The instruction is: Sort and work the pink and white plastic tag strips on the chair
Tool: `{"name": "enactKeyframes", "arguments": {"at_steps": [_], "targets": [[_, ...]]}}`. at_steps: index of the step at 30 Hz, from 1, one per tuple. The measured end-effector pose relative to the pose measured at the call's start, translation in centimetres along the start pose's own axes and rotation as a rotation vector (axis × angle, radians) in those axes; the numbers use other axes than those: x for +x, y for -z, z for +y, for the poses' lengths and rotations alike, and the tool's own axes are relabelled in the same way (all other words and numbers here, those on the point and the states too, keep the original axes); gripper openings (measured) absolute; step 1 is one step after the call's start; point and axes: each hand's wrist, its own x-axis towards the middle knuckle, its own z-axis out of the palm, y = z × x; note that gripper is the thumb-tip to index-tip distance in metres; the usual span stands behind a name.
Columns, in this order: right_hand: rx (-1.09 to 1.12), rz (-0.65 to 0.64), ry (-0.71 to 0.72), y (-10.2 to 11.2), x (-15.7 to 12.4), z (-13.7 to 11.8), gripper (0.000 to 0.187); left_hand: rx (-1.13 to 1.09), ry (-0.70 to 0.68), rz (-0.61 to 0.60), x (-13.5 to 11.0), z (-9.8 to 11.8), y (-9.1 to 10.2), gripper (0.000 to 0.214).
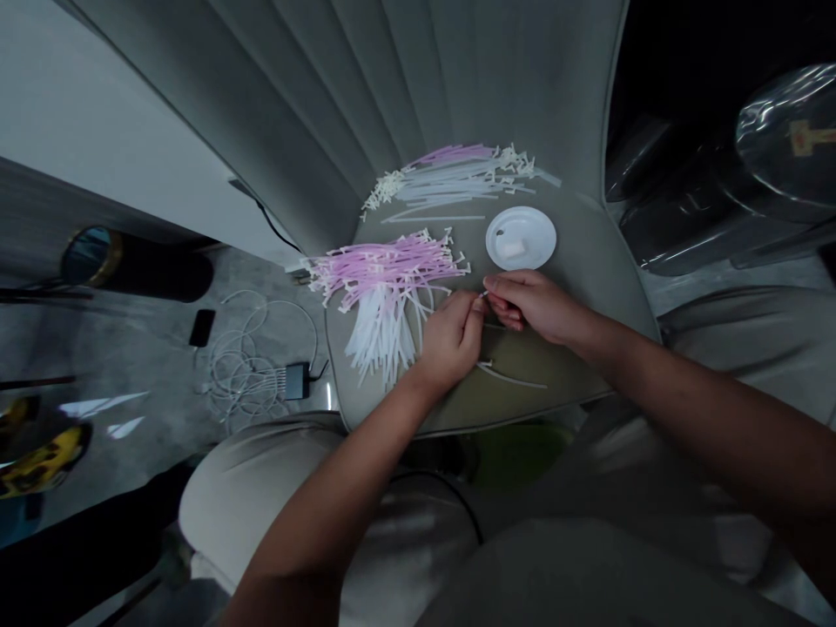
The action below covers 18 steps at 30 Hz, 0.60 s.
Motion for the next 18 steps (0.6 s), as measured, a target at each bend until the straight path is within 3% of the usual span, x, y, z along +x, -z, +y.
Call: {"name": "enactKeyframes", "arguments": {"at_steps": [18], "targets": [[-0.07, -0.014, 0.022, 0.04, 0.16, 0.39, 0.038, 0.019, 0.027, -0.039, 0.29, 0.3, 0.04, 0.03]]}}
